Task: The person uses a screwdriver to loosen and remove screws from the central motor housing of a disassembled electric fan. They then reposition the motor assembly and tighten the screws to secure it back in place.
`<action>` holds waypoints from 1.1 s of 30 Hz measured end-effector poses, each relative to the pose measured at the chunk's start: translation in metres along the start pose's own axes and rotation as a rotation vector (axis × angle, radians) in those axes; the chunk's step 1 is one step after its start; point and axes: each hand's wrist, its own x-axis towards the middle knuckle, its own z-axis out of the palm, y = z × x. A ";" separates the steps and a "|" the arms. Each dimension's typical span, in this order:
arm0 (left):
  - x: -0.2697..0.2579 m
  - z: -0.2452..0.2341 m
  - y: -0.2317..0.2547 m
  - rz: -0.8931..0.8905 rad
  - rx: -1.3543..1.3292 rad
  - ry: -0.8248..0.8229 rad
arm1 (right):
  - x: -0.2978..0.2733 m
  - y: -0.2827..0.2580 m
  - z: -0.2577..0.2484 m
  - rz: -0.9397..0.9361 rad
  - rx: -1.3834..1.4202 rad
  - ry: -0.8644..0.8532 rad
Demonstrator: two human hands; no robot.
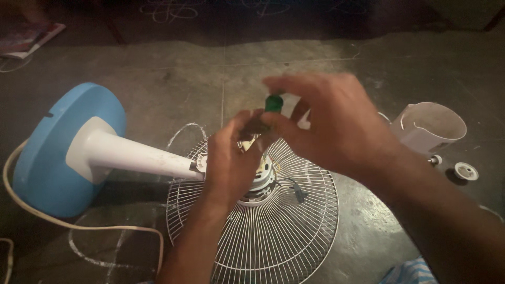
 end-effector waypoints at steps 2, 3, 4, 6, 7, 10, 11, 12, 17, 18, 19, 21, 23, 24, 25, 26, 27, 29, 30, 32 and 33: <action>0.000 -0.001 0.003 -0.011 0.003 -0.016 | 0.001 -0.002 0.001 0.049 -0.017 0.018; 0.000 -0.002 0.004 -0.017 0.005 -0.024 | 0.001 -0.003 0.001 0.087 -0.008 0.008; 0.000 -0.003 0.005 -0.031 0.026 -0.024 | 0.001 -0.003 0.001 0.124 0.002 -0.003; 0.000 -0.003 0.004 -0.060 0.067 -0.025 | 0.000 -0.002 0.002 0.130 0.007 -0.015; 0.000 -0.003 0.003 -0.074 0.079 -0.035 | 0.000 0.000 0.003 0.098 0.002 -0.015; 0.002 -0.002 0.000 -0.076 0.103 -0.057 | -0.002 0.005 0.005 0.001 0.018 0.005; 0.003 -0.002 -0.001 -0.051 0.103 -0.055 | -0.002 0.007 0.005 -0.033 0.029 0.015; 0.003 -0.002 -0.002 -0.027 0.103 -0.053 | -0.003 0.008 0.005 -0.043 0.051 0.019; 0.001 -0.004 -0.004 -0.008 0.116 -0.034 | -0.005 0.009 0.010 0.012 0.148 0.058; 0.000 -0.004 -0.003 0.016 0.113 -0.028 | -0.005 0.008 0.012 0.087 0.142 0.052; 0.000 -0.004 -0.003 0.016 0.107 -0.019 | -0.005 0.008 0.014 0.161 0.136 0.046; -0.003 -0.005 -0.002 0.010 0.101 0.001 | -0.007 0.006 0.018 0.226 0.159 0.047; -0.003 -0.005 -0.001 0.034 0.114 0.007 | -0.009 0.006 0.021 0.208 0.208 0.065; -0.002 -0.005 -0.001 0.048 0.120 0.010 | -0.009 0.007 0.022 0.192 0.203 0.067; -0.002 -0.005 -0.001 0.066 0.118 -0.004 | -0.009 0.009 0.023 0.175 0.197 0.068; -0.001 -0.005 -0.001 0.082 0.115 -0.018 | -0.009 0.010 0.023 0.161 0.193 0.068; -0.002 -0.005 -0.001 0.098 0.113 -0.033 | -0.010 0.011 0.023 0.143 0.203 0.084; 0.001 -0.002 -0.003 -0.080 0.340 -0.042 | -0.010 0.015 0.022 0.109 0.219 0.116; 0.003 -0.001 -0.004 -0.168 0.454 -0.045 | -0.009 0.016 0.021 0.089 0.225 0.130; 0.002 -0.001 -0.008 -0.115 0.672 -0.115 | -0.010 0.019 0.017 0.051 0.237 0.158; 0.000 -0.001 -0.011 -0.090 0.780 -0.152 | -0.010 0.019 0.015 0.070 0.247 0.167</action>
